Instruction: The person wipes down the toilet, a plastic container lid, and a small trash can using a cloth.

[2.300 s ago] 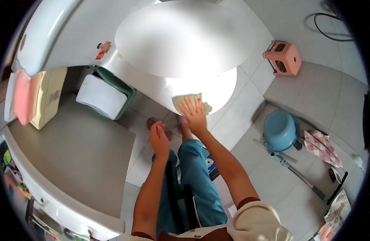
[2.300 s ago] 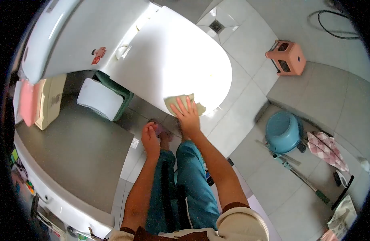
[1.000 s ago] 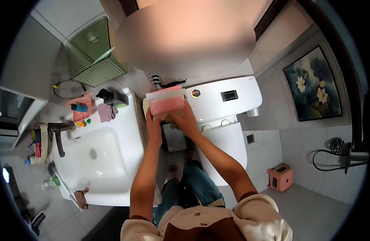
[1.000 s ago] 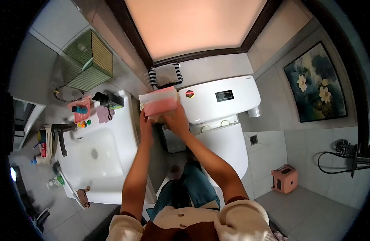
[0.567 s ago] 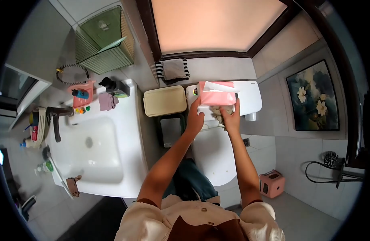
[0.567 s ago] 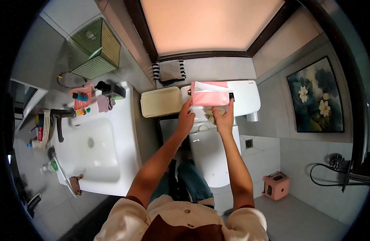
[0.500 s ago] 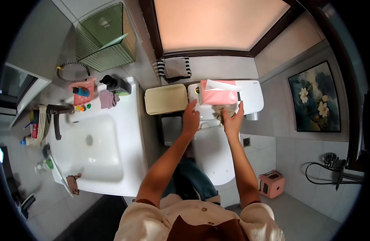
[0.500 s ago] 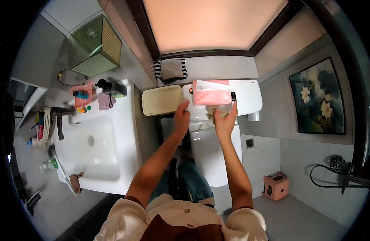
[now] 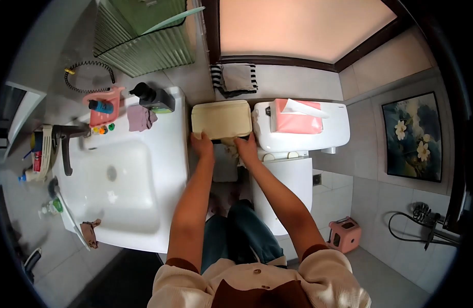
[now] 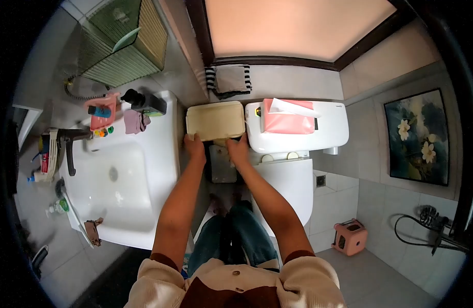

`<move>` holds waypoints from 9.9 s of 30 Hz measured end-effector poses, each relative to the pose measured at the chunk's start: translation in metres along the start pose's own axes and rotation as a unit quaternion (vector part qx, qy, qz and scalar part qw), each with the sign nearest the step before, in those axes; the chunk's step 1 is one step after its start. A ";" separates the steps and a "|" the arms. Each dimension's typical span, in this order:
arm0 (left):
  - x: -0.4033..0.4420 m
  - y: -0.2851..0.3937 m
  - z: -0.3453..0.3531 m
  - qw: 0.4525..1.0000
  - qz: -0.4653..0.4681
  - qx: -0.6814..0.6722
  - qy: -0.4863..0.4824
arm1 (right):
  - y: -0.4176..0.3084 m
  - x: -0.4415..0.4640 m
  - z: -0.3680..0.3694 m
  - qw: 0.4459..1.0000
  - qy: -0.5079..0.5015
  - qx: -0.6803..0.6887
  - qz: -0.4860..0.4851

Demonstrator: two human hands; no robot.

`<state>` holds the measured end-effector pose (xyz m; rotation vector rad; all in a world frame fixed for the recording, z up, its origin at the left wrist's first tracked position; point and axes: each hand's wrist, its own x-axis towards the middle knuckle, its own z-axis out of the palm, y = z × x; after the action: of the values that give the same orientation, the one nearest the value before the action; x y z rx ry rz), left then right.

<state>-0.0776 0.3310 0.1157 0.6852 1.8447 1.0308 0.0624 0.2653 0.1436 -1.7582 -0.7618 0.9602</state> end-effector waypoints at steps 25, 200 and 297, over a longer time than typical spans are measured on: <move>-0.107 0.064 -0.045 0.998 0.011 -0.068 0.003 | -0.023 -0.045 -0.019 0.954 -0.023 0.287 0.083; -0.302 0.112 -0.171 0.896 0.187 -0.190 -0.355 | -0.099 -0.286 -0.172 0.832 0.049 -0.338 -0.438; -0.125 0.045 -0.086 0.672 0.348 0.585 -0.291 | 0.074 -0.026 0.001 0.986 0.025 -0.139 -0.089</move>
<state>-0.0956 0.2234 0.2306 2.2973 1.4416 -0.2259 0.0543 0.2185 0.0815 -1.9067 -1.0410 0.7130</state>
